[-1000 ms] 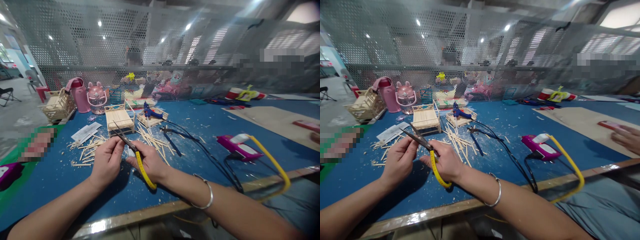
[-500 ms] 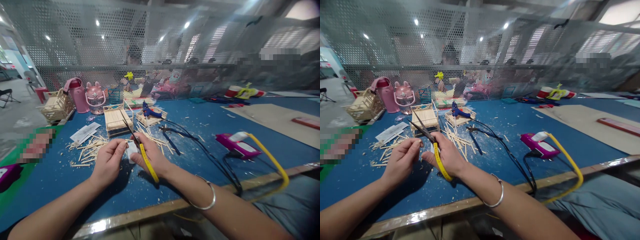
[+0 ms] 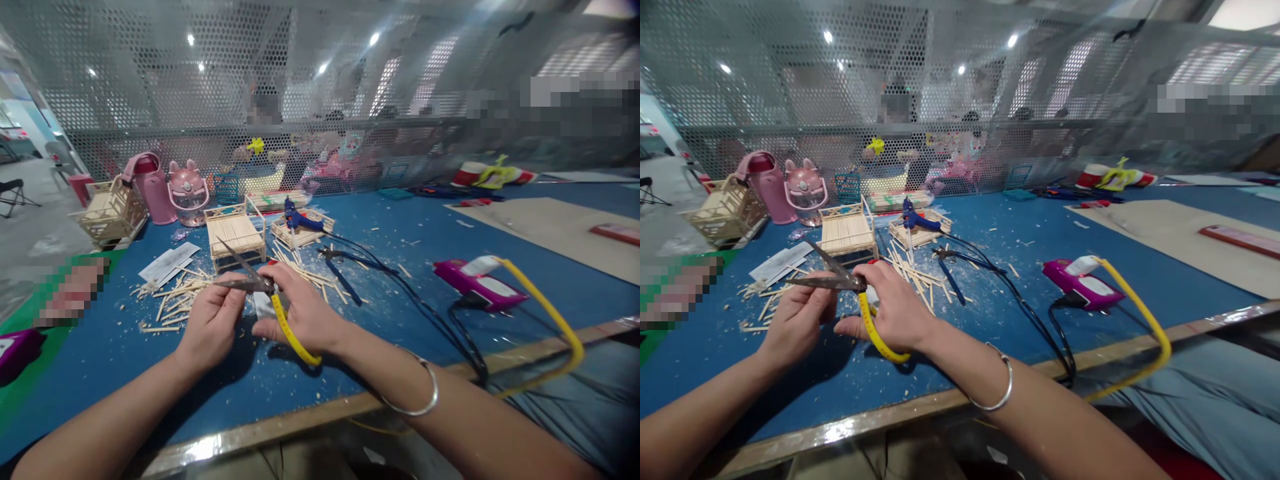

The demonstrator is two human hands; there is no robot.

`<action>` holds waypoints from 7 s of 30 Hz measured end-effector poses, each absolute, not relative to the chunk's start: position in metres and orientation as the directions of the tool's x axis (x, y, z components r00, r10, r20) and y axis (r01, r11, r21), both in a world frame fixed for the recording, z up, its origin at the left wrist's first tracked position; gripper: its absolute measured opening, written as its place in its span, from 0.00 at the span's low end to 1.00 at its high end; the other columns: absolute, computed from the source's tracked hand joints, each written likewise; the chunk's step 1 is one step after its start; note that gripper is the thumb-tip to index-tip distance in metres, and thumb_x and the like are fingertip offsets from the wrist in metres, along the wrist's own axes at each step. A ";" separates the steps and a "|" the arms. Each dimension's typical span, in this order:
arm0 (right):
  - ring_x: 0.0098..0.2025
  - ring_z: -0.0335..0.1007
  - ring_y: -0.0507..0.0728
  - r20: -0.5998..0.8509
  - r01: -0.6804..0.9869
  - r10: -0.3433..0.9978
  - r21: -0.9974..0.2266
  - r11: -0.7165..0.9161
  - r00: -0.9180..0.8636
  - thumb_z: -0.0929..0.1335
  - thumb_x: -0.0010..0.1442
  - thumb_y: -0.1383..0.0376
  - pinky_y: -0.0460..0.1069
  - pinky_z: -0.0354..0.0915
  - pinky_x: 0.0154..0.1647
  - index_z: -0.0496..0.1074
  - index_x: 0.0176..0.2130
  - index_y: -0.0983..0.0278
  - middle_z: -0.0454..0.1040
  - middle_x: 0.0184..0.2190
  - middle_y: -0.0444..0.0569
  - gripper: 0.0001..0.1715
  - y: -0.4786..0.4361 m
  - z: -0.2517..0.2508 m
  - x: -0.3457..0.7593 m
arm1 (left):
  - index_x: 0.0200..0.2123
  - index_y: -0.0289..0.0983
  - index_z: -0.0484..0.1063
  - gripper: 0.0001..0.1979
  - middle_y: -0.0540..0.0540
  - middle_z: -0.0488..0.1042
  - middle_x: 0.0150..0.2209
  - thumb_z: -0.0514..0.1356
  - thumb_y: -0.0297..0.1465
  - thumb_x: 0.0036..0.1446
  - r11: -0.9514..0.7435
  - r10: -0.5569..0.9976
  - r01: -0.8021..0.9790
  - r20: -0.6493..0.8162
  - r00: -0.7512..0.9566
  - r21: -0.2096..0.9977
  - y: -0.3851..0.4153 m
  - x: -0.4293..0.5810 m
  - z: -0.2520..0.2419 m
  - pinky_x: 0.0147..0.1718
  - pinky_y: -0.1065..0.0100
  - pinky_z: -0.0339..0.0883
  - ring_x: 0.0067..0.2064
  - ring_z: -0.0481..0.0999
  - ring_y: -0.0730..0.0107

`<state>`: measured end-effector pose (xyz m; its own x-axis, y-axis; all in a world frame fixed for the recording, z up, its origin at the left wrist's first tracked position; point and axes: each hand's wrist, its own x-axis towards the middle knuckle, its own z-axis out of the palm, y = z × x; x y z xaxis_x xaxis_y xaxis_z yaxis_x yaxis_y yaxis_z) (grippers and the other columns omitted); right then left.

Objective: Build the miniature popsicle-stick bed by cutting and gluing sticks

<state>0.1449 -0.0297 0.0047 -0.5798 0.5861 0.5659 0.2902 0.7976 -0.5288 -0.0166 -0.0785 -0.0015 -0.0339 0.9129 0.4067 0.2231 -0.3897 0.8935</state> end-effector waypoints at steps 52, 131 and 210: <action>0.29 0.63 0.49 0.485 0.232 0.601 -0.622 0.748 -0.636 0.69 0.54 0.65 0.46 0.60 0.29 0.74 0.30 0.61 0.67 0.27 0.43 0.02 -0.008 0.013 0.150 | 0.27 0.39 0.74 0.16 0.56 0.54 0.12 0.53 0.41 0.57 -0.015 0.987 0.111 -0.002 0.159 0.994 -0.070 -0.011 0.000 0.14 0.73 0.44 0.15 0.50 0.78; 0.30 0.61 0.54 0.182 0.534 0.515 0.071 0.843 -0.837 0.63 0.57 0.67 0.51 0.43 0.32 0.74 0.29 0.64 0.75 0.26 0.48 0.10 -0.005 0.000 0.141 | 0.41 0.46 0.76 0.14 0.39 0.79 0.34 0.54 0.40 0.55 -0.249 0.956 0.941 -0.098 0.277 0.231 -0.046 -0.021 0.003 0.32 0.61 0.65 0.38 0.77 0.52; 0.29 0.65 0.51 0.114 0.350 0.406 -0.333 0.876 -0.907 0.62 0.60 0.70 0.46 0.57 0.30 0.68 0.31 0.64 0.72 0.28 0.46 0.07 0.009 0.004 0.069 | 0.23 0.37 0.59 0.14 0.60 0.46 0.09 0.48 0.31 0.62 -0.283 0.761 -0.434 -0.075 -0.644 0.855 -0.023 -0.116 0.033 0.08 0.80 0.36 0.10 0.42 0.83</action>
<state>0.0690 0.0089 0.0042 -0.9069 0.4056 0.1141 0.3497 0.8757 -0.3330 -0.1159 -0.0226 0.0331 -0.6443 0.7611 -0.0748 -0.4337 -0.2830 0.8555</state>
